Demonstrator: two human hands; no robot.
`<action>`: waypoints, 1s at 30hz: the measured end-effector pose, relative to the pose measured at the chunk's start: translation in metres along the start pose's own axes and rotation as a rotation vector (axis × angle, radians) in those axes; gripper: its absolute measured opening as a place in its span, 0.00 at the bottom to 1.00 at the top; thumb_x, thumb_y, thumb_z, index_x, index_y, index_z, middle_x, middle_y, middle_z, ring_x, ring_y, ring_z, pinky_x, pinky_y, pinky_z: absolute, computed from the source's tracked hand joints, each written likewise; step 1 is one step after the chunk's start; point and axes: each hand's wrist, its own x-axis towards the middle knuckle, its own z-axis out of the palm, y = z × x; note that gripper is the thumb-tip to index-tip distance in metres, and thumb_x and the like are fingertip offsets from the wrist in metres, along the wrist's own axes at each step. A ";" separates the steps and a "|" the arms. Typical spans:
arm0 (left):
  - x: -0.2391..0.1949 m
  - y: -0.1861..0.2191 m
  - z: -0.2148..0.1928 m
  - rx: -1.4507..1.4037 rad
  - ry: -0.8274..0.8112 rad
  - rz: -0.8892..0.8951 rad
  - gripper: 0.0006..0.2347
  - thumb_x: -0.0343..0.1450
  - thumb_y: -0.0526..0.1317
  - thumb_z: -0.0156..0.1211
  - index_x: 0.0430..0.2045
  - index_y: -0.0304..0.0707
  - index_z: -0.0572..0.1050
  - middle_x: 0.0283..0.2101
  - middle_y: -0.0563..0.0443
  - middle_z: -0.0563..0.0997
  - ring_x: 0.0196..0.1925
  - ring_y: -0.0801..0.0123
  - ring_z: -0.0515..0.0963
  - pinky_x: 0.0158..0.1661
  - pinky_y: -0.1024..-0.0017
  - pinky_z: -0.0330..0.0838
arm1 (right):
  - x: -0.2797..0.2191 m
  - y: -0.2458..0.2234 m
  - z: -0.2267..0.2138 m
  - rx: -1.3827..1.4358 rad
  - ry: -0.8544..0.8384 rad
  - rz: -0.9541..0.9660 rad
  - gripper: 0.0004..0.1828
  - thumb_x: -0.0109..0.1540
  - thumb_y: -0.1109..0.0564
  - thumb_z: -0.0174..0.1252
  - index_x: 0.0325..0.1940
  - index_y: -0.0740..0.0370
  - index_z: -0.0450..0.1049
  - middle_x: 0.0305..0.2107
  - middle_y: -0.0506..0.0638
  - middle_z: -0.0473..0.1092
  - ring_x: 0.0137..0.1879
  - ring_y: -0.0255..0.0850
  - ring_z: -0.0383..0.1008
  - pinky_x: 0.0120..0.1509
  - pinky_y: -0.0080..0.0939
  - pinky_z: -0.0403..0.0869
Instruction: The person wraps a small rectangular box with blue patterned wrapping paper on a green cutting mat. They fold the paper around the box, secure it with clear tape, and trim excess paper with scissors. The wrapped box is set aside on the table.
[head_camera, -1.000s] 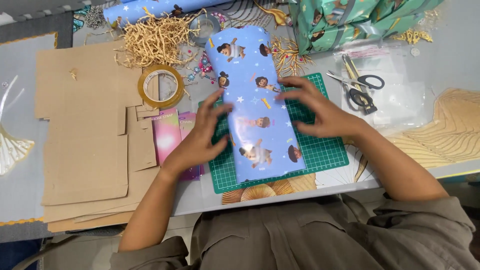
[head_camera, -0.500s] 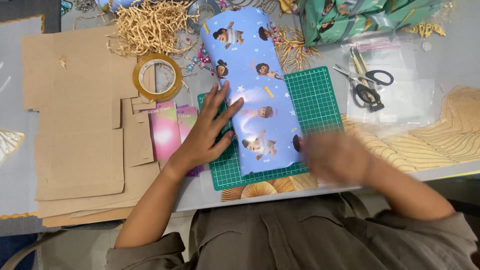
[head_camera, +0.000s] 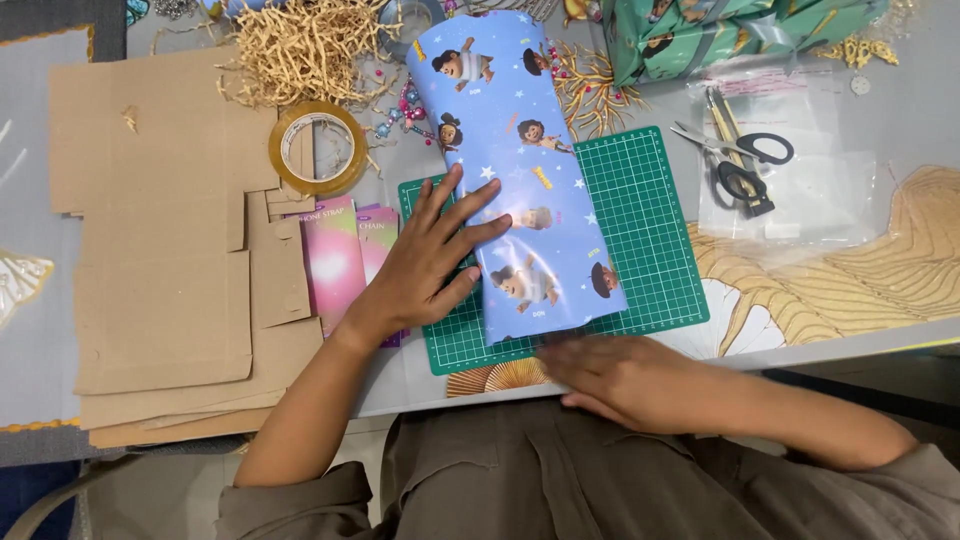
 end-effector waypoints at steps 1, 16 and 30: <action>0.000 -0.002 0.000 0.001 0.001 0.002 0.25 0.79 0.53 0.41 0.75 0.64 0.66 0.84 0.52 0.56 0.86 0.40 0.42 0.79 0.39 0.31 | 0.002 -0.002 -0.022 -0.002 0.001 0.000 0.23 0.75 0.46 0.52 0.65 0.63 0.78 0.53 0.63 0.80 0.60 0.59 0.81 0.60 0.56 0.79; 0.028 0.017 -0.022 -0.211 0.014 -0.319 0.30 0.73 0.30 0.44 0.73 0.57 0.69 0.84 0.37 0.49 0.82 0.23 0.50 0.76 0.32 0.51 | 0.080 0.133 -0.032 0.673 0.519 0.279 0.35 0.79 0.45 0.44 0.89 0.53 0.48 0.84 0.67 0.33 0.88 0.65 0.26 0.88 0.70 0.35; 0.012 -0.022 -0.018 -0.392 -0.049 -0.158 0.29 0.77 0.42 0.67 0.77 0.64 0.65 0.86 0.45 0.42 0.85 0.31 0.38 0.77 0.33 0.38 | 0.056 0.161 -0.037 0.596 0.267 0.170 0.63 0.53 0.57 0.78 0.87 0.53 0.50 0.85 0.62 0.28 0.88 0.66 0.34 0.84 0.70 0.53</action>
